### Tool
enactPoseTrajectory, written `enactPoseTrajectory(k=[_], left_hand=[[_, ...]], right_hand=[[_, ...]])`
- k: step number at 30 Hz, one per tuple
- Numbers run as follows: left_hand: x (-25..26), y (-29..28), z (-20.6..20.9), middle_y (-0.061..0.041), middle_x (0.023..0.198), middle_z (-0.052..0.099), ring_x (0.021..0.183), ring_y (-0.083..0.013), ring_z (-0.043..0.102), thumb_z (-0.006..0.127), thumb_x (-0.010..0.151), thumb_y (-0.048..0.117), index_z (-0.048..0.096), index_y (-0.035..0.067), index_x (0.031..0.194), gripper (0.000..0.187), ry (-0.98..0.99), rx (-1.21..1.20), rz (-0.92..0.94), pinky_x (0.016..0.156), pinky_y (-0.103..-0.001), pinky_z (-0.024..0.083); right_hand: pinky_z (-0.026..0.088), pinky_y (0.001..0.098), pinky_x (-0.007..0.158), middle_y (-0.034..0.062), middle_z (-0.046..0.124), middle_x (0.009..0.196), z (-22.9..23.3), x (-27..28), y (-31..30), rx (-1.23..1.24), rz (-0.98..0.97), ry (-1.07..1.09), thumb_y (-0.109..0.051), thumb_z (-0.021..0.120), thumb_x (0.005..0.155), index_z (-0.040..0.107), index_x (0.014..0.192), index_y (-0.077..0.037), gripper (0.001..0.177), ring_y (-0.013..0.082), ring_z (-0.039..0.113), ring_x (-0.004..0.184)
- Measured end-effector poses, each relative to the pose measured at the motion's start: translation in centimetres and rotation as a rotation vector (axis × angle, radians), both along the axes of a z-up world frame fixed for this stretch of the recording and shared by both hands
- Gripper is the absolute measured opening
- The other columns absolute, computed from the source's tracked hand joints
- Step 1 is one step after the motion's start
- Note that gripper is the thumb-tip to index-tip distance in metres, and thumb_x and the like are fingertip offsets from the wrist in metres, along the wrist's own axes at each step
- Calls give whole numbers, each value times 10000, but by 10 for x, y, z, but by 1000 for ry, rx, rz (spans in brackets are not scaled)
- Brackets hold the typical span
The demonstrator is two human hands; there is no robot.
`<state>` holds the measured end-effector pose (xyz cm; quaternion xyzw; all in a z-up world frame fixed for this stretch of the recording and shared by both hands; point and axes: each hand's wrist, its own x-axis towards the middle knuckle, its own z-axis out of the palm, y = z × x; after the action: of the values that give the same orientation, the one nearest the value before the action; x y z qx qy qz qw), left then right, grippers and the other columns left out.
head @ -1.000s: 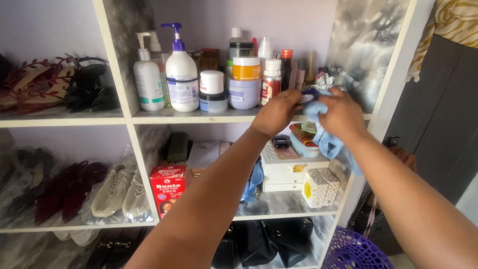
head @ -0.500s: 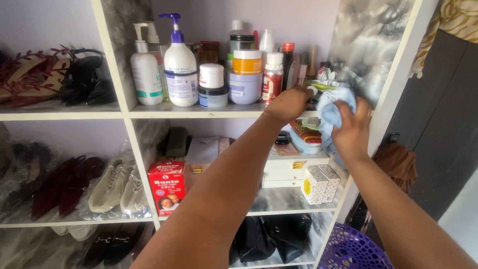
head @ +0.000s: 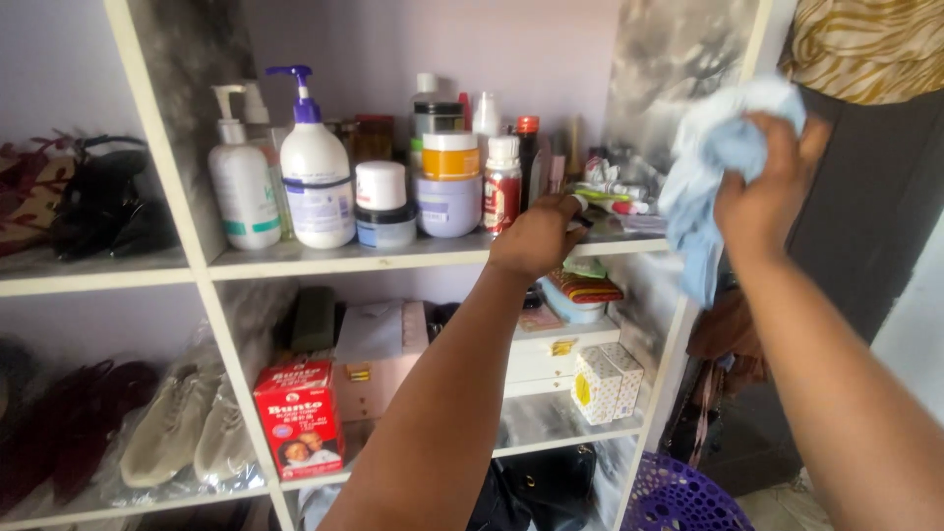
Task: Cleaning shoes, organizing a shelf, and sweeping the floor in a bedroom.
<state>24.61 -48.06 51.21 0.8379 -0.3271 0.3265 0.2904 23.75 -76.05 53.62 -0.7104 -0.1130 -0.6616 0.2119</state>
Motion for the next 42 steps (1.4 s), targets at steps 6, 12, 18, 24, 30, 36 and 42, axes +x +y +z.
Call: enactPoseTrajectory(k=[6,12,18,24,30,36,42], left_hand=[[-7,0,4,-128,1331,618,1190,-366,635,635,961,294,594,120,1282,368,73,48,55,962,-475,541],[2,0,-4,-137,1377,585,1202,-371,612,657,918,269,589,107,1262,386,-45,-15,6,954,-478,529],[17,-3,-13,-149,1345,606,1220,-367,619,634,938,220,602,103,1240,325,-136,-48,-28,988,-461,532],[-6,2,-1,-139,1327,617,1159,-371,636,595,935,186,598,104,1196,273,-30,-73,-18,937,-472,537],[6,1,-8,-165,1293,618,1145,-388,635,605,926,182,590,91,1217,305,-113,-87,-41,921,-483,540],[4,0,-9,-169,1292,622,1125,-392,636,606,917,166,585,95,1209,301,-128,-93,-52,916,-487,542],[8,2,-11,-188,1259,619,1162,-395,615,615,914,165,571,81,1213,313,-164,-65,-76,964,-478,522]], right_hand=[[542,431,1022,224,330,1506,-7,10,14,6,-117,264,155,749,755,586,1326,-101,647,457,460,1376],[549,438,995,241,403,1444,-74,9,1,91,-116,407,92,723,841,553,1355,-60,563,416,594,1224],[544,379,1072,195,605,1431,-35,-5,-24,528,412,274,58,549,959,525,1438,-48,491,317,657,1285],[500,462,1071,231,502,1418,-121,65,-45,239,-21,238,80,660,903,442,1491,-22,636,376,534,1324],[555,478,863,209,457,1390,-186,31,-16,403,-61,422,82,649,876,401,1477,-54,664,381,566,1206],[585,483,922,224,455,1374,-272,33,-27,430,-41,544,99,629,858,403,1457,-81,665,405,592,1177],[532,546,967,227,497,1387,-314,-1,-25,451,-111,978,-49,689,860,462,1474,-193,670,442,577,1214]])
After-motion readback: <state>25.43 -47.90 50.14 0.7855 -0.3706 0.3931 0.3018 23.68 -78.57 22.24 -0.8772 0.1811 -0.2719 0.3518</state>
